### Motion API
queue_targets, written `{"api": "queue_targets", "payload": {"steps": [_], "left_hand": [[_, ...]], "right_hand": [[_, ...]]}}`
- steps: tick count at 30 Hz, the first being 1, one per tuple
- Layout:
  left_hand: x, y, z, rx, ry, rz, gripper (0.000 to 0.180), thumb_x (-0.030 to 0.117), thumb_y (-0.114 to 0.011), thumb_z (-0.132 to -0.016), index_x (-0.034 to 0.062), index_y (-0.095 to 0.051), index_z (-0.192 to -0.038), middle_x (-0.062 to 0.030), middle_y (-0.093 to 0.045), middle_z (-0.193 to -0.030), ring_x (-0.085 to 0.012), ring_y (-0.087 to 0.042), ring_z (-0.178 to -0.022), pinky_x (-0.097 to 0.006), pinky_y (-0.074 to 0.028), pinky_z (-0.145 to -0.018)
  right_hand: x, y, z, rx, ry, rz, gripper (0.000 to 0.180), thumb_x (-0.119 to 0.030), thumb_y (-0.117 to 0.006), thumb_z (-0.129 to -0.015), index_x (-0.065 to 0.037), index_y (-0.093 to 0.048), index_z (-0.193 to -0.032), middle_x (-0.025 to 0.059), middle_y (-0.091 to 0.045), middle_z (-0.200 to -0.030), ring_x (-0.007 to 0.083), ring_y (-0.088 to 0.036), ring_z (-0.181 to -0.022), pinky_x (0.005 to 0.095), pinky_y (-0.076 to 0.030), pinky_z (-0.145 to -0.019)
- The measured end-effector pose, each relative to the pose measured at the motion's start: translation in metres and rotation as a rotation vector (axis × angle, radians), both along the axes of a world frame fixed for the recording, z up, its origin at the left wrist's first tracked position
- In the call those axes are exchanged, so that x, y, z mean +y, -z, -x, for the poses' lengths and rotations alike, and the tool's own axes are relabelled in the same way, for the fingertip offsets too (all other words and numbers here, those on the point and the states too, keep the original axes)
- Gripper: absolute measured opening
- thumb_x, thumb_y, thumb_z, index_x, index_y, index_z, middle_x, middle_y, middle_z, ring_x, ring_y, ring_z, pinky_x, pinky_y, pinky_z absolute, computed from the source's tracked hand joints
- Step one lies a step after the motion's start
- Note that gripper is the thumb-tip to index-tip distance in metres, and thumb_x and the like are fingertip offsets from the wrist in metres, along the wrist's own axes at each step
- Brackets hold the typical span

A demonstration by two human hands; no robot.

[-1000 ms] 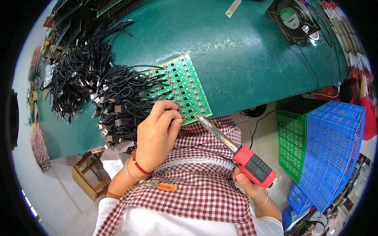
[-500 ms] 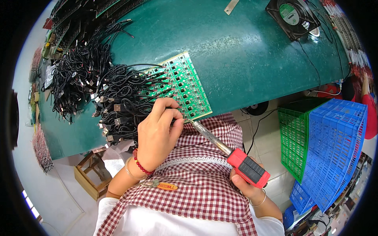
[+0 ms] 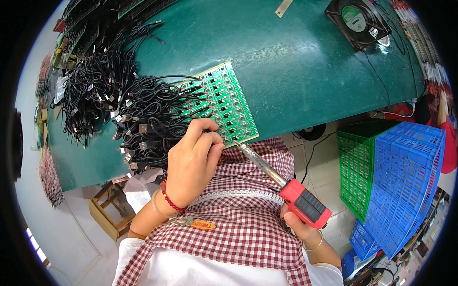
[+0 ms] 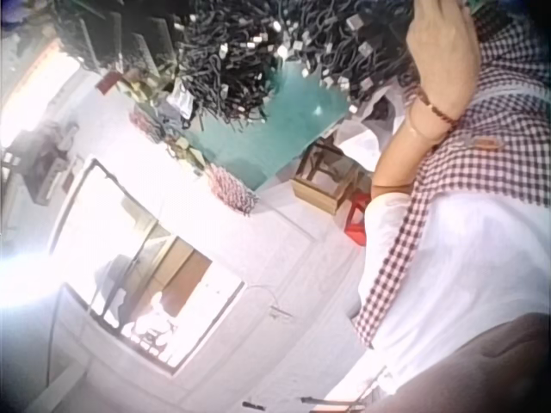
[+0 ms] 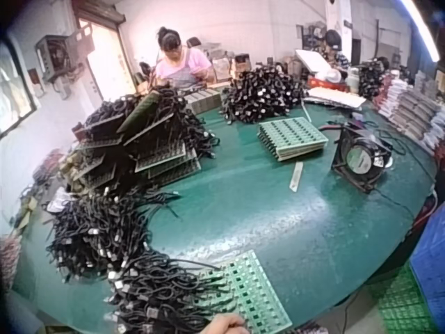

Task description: The person solders black wires onto a green printed circuit board using a manual soldering iron.

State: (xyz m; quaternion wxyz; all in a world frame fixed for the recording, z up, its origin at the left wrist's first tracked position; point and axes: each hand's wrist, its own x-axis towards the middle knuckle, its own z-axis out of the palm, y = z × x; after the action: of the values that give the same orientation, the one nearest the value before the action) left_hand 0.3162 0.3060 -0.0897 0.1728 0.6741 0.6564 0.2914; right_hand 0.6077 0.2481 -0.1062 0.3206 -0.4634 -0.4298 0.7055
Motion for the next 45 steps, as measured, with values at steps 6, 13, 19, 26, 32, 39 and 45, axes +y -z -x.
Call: {"api": "queue_targets", "payload": {"steps": [6,13,19,26,32,39,45], "left_hand": [[-0.006,-0.009,0.004,0.144,0.064,-0.074,0.018,-0.002,-0.066,-0.073,0.0018,-0.062,-0.09,-0.0067,-0.059,-0.101,-0.0249,-0.058,-0.08,-0.035,-0.048,-0.066],[0.007,-0.012,0.009,0.414,0.042,0.006,0.016,0.009,-0.067,-0.075,0.0073,-0.057,-0.086,-0.0049,-0.053,-0.091,-0.0237,-0.051,-0.091,-0.039,-0.038,-0.084],[0.004,-0.008,0.007,0.442,0.069,0.008,0.017,0.01,-0.069,-0.075,0.0106,-0.056,-0.086,-0.0024,-0.054,-0.083,-0.0209,-0.052,-0.083,-0.037,-0.036,-0.079],[0.009,0.001,0.008,0.334,0.059,-0.046,0.017,0.009,-0.07,-0.075,0.0111,-0.056,-0.085,-0.0012,-0.054,-0.078,-0.0204,-0.052,-0.076,-0.036,-0.035,-0.076],[0.009,0.001,0.008,0.283,0.053,-0.065,0.017,0.008,-0.07,-0.075,0.0106,-0.056,-0.082,-0.0018,-0.055,-0.077,-0.0213,-0.052,-0.076,-0.037,-0.035,-0.076],[0.011,-0.002,0.007,0.296,0.08,-0.039,0.016,0.007,-0.07,-0.074,0.0099,-0.056,-0.083,-0.0023,-0.055,-0.077,-0.0218,-0.052,-0.076,-0.037,-0.035,-0.077],[0.011,-0.002,0.006,0.288,0.075,-0.043,0.016,0.008,-0.069,-0.075,0.0098,-0.056,-0.082,-0.0025,-0.055,-0.078,-0.022,-0.052,-0.077,-0.037,-0.035,-0.076]], "right_hand": [[0.008,-0.01,0.007,0.044,0.008,0.014,0.033,-0.02,-0.065,-0.088,0.004,-0.056,-0.108,0.0083,-0.06,-0.078,0.0149,-0.057,-0.07,0.0297,-0.047,-0.063],[0.01,-0.005,0.006,0.029,-0.016,-0.002,0.03,-0.022,-0.066,-0.088,0.002,-0.057,-0.103,0.008,-0.06,-0.078,0.0157,-0.057,-0.071,0.0307,-0.049,-0.065],[0.014,-0.006,0.012,-0.052,-0.031,-0.054,0.021,-0.015,-0.067,-0.084,0.003,-0.061,-0.092,0.0092,-0.062,-0.073,0.0165,-0.059,-0.064,0.0302,-0.05,-0.059],[0.017,-0.002,0.013,-0.04,-0.027,-0.023,0.017,-0.013,-0.069,-0.08,0.002,-0.062,-0.08,0.0095,-0.062,-0.072,0.0163,-0.058,-0.061,0.029,-0.048,-0.057],[0.019,-0.007,0.016,-0.176,-0.081,-0.053,0.016,-0.011,-0.069,-0.08,0.003,-0.062,-0.081,0.0071,-0.061,-0.074,0.0149,-0.056,-0.062,0.0288,-0.045,-0.057],[0.019,-0.01,0.015,-0.12,-0.015,-0.02,0.01,-0.008,-0.066,-0.08,0.002,-0.062,-0.081,0.006,-0.06,-0.072,0.014,-0.054,-0.061,0.0288,-0.044,-0.056],[0.017,-0.005,0.009,-0.232,-0.102,-0.091,0.01,-0.008,-0.066,-0.08,0.001,-0.063,-0.081,0.0062,-0.062,-0.073,0.0135,-0.055,-0.064,0.0291,-0.045,-0.058]]}}
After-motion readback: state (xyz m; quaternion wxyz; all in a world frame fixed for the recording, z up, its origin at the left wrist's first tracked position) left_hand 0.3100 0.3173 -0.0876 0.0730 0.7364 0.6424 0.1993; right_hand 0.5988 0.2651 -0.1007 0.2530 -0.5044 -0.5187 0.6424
